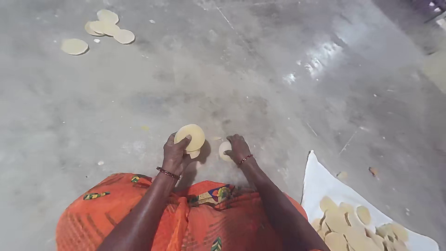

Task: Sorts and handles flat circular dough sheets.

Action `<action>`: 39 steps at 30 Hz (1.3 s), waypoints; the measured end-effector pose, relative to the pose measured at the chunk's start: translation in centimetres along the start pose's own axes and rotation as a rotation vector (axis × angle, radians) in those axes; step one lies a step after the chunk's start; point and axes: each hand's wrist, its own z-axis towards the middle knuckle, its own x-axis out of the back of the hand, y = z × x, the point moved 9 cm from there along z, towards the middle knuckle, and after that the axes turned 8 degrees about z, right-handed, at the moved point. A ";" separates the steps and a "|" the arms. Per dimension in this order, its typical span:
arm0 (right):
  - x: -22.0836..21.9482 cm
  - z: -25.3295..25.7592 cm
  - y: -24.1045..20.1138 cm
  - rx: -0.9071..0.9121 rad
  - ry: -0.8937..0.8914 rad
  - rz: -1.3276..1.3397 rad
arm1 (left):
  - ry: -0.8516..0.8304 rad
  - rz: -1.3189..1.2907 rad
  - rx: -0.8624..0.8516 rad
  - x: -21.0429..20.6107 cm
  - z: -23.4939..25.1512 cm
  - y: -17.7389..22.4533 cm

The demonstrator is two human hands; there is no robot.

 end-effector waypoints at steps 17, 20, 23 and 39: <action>-9.0 -5.8 -12.9 0.470 -0.119 0.030 | 0.034 0.055 -0.121 1.8 0.3 3.9; -10.2 -5.1 -14.2 0.393 -0.136 0.000 | 0.043 0.069 -0.129 2.2 0.2 3.8; -9.7 -5.0 -13.3 0.317 -0.190 -0.015 | 0.020 0.091 -0.123 1.9 0.3 3.5; -1.1 -5.8 0.8 -0.169 0.110 0.314 | -0.233 0.293 0.169 -1.4 -0.6 -2.1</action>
